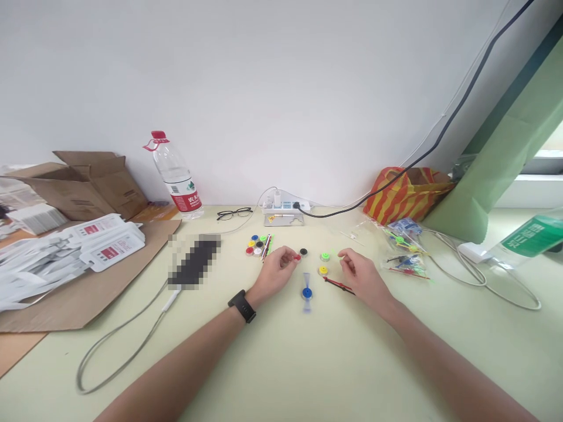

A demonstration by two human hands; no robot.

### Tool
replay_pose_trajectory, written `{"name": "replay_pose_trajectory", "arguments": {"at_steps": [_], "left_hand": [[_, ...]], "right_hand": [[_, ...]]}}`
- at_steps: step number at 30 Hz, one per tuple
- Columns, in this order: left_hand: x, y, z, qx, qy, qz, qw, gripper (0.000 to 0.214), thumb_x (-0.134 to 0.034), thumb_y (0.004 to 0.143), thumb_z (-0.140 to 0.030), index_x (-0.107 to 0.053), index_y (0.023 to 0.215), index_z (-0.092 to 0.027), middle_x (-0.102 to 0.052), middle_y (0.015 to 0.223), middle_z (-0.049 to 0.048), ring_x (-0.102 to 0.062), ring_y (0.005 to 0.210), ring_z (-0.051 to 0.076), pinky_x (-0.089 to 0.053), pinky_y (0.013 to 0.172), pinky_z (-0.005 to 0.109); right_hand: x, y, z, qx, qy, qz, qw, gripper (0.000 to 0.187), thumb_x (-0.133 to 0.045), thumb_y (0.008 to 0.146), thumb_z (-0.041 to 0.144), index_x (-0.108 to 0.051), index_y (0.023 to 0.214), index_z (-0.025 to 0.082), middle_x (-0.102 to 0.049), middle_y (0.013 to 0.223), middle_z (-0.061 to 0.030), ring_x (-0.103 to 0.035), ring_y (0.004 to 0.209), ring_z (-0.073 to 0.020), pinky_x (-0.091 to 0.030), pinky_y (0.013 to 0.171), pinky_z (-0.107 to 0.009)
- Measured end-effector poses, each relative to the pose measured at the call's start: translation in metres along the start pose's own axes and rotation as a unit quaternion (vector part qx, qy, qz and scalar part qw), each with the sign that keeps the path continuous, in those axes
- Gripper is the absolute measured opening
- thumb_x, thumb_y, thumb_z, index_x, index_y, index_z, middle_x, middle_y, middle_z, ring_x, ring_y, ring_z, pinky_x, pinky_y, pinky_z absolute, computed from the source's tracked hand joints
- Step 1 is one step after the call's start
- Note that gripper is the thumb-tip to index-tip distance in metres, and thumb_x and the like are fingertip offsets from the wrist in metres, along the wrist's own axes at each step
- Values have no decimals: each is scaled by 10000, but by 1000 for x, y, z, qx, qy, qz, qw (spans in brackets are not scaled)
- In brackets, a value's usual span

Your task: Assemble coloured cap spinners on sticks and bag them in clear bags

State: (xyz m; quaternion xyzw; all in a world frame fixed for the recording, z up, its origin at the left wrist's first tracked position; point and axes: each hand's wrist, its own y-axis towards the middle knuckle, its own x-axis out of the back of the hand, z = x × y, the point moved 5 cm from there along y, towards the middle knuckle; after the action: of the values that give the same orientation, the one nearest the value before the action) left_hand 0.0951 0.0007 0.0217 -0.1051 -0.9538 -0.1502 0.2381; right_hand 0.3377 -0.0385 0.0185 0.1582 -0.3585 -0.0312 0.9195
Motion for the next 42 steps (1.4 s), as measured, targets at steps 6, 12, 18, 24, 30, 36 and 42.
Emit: {"name": "replay_pose_trajectory", "arguments": {"at_steps": [6,12,18,24,30,36,42], "left_hand": [[-3,-1,1,-8,29,27,999,267,-570,959,-374,-699,1146,-232,-712,1136,56,-629,1042,239,-475,801,335],[-4,-1,2,-7,42,41,998,288,-582,959,-380,-699,1183,-242,-709,1166,57,-632,1070,246,-479,841,352],[-6,-3,-2,-33,51,54,997,310,-704,892,-394,-720,1169,-255,-715,1242,53,-636,1121,267,-494,941,384],[-10,-4,-10,-96,74,91,988,309,-619,971,-396,-741,1241,-311,-675,1360,52,-590,1255,278,-438,1096,430],[-11,-6,-13,-115,115,111,980,273,-620,974,-365,-765,1204,-347,-681,1358,33,-567,1293,286,-413,1122,461],[-11,-6,-11,-120,110,95,982,252,-647,947,-338,-770,1166,-318,-706,1311,27,-592,1253,271,-429,1113,426],[-11,-6,-11,-106,89,86,987,242,-640,923,-297,-771,1126,-302,-723,1260,30,-618,1188,275,-452,1078,424]], "right_hand": [[-5,3,-10,-12,4,16,1000,215,-472,962,318,-643,1030,207,-689,853,-50,-622,714,-210,-484,669,-338],[-11,2,5,57,53,70,994,251,-494,981,284,-721,1067,221,-722,1005,-72,-667,858,-218,-510,743,-344],[-3,0,19,93,77,37,992,219,-531,984,272,-718,1092,235,-723,1028,-69,-663,928,-220,-507,729,-326],[-2,-5,28,127,79,26,988,188,-539,984,216,-716,1039,245,-711,941,-49,-652,858,-208,-515,751,-345],[-8,-12,40,190,57,41,979,225,-507,990,141,-699,1030,251,-702,909,-48,-647,899,-220,-525,828,-383],[-8,-15,43,214,61,40,974,215,-516,987,128,-688,1044,242,-699,923,-57,-644,903,-217,-530,808,-374],[-15,-23,53,225,70,73,969,236,-501,981,127,-686,1064,247,-694,948,-63,-639,901,-215,-525,791,-359]]}}
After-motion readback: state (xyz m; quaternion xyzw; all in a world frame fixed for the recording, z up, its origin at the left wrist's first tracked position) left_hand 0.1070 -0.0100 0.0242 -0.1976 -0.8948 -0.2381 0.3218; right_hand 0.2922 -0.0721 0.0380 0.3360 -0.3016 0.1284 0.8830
